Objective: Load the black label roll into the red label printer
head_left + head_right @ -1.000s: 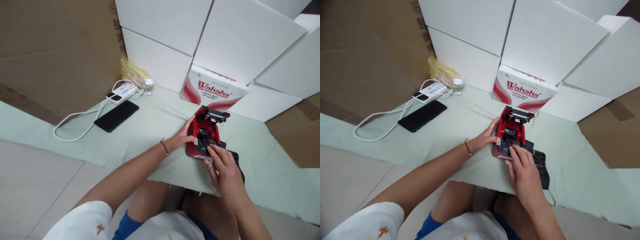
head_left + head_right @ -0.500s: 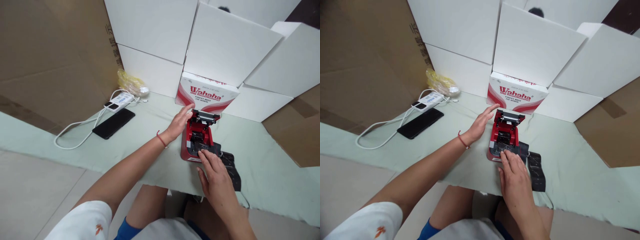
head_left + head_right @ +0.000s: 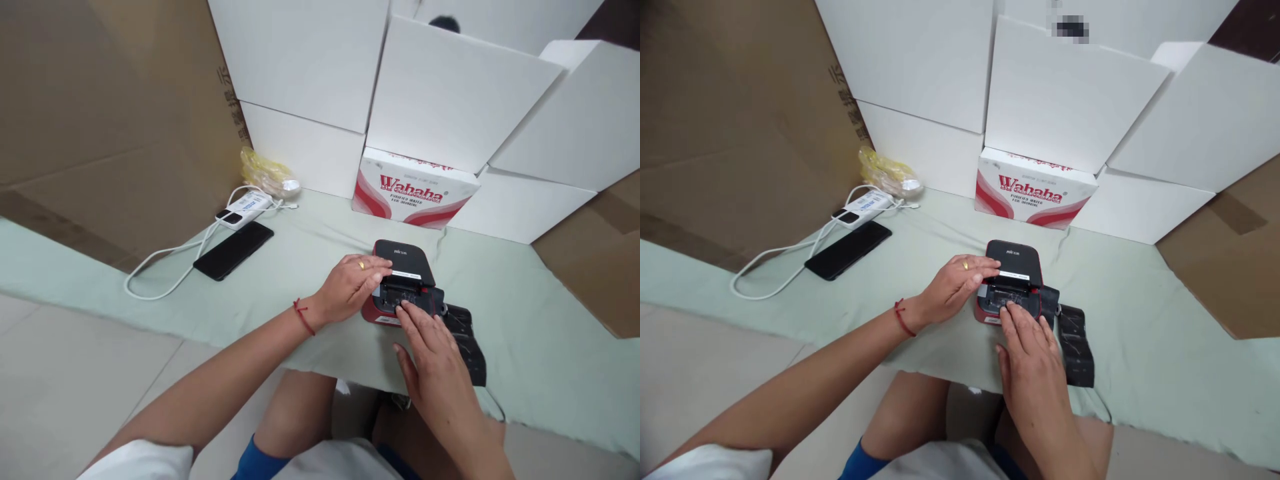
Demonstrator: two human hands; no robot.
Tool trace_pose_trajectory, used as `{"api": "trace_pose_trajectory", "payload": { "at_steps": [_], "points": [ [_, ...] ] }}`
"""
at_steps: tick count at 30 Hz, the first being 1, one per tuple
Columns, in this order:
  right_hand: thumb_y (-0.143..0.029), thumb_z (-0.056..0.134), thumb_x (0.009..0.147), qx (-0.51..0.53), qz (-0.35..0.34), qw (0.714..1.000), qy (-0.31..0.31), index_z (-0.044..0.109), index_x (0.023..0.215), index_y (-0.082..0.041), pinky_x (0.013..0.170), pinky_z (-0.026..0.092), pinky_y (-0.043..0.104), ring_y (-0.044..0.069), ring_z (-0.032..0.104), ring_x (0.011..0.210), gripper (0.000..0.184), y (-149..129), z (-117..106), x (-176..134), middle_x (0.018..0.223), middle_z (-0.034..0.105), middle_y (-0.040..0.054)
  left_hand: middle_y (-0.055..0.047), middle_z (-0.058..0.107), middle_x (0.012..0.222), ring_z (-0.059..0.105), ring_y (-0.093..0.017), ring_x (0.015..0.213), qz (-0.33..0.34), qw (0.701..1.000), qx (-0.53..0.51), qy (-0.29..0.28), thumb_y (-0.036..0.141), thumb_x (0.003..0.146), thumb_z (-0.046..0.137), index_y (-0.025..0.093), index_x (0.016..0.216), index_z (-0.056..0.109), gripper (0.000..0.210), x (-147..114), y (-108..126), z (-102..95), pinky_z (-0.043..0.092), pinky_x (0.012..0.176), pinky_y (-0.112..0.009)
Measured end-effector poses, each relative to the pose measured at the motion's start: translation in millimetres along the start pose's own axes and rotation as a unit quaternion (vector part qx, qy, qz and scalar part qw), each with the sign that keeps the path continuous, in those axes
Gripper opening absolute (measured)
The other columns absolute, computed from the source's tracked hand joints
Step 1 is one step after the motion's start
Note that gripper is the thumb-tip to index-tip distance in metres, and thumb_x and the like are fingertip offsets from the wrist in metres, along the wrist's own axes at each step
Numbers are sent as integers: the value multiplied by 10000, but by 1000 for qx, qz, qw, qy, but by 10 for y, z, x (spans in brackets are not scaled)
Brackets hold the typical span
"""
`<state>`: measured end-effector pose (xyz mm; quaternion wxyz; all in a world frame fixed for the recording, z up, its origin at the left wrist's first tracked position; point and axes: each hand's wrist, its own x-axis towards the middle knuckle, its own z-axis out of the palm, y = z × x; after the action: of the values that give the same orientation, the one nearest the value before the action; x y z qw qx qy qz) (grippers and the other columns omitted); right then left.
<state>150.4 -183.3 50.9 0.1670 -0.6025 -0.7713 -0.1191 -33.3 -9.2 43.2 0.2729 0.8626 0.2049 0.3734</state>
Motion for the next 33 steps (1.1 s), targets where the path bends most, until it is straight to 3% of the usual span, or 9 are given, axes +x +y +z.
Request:
{"api": "trace_pose_trajectory", "payload": {
  "at_steps": [8,12,14,16,18,20,22,29,33],
  "points": [
    [-168,511,1051,41,32,999,-18,475,1606,-225,1212,449,559,277,610,1421,559,-5,-24,4,1553,641,133,-113,791,1335,691,-283,1326,19,997,-11,69,271,1021,501,212,1226,745,324,-192,-83,335,480,1106,-502],
    [-175,519,1053,38,30,999,-14,488,1588,-208,1176,482,577,299,617,1395,537,-9,-16,9,1539,644,140,-89,831,1205,704,-280,1226,-3,991,-117,66,253,957,593,235,1096,785,238,-94,-205,294,489,1130,-523],
    [-177,525,1051,46,27,999,-7,487,1585,-200,1148,507,579,313,613,1387,536,-10,-4,7,1537,640,148,-80,809,1270,663,-288,1292,-23,981,-188,44,316,947,654,260,1136,793,241,-22,-289,247,447,1207,-540],
    [-184,532,1049,56,28,998,1,482,1590,-205,1127,524,580,324,606,1386,544,-8,7,4,1535,636,156,-72,627,1580,488,-327,1528,-44,969,-242,31,403,884,756,295,1374,709,504,30,-379,229,300,1331,-567],
    [-194,540,1049,63,29,998,4,477,1594,-208,1122,530,585,329,600,1390,550,-6,14,0,1536,631,161,-28,287,1809,198,-358,1694,-72,953,-293,25,461,811,827,341,1625,458,902,42,-466,259,114,1398,-569],
    [-199,537,1054,63,29,998,3,470,1597,-204,1128,528,591,326,595,1400,547,-8,17,-2,1542,625,163,8,80,1856,27,-358,1727,-99,934,-342,6,495,804,831,372,1722,208,1117,12,-540,325,18,1408,-553],
    [-197,524,1063,61,28,998,0,462,1600,-206,1152,511,598,315,595,1409,541,-18,19,-2,1550,622,158,22,-18,1860,-33,-350,1729,-120,923,-365,-16,521,837,805,389,1736,64,1172,-42,-591,398,-16,1407,-543],
    [-251,528,1085,66,26,997,-15,520,1547,-220,1230,431,625,297,636,1386,463,14,-70,30,1515,662,138,-26,-71,1857,-60,-337,1729,-124,911,-392,-28,516,883,789,363,1733,-50,1204,-107,-631,496,7,1412,-547],
    [-380,553,1093,135,49,990,-8,642,1409,-242,1143,537,476,255,708,1274,356,237,-245,340,1393,741,107,-70,19,1858,20,-341,1731,-107,905,-411,-6,493,882,794,335,1741,7,1176,-85,-632,512,45,1414,-552]
  ]
}}
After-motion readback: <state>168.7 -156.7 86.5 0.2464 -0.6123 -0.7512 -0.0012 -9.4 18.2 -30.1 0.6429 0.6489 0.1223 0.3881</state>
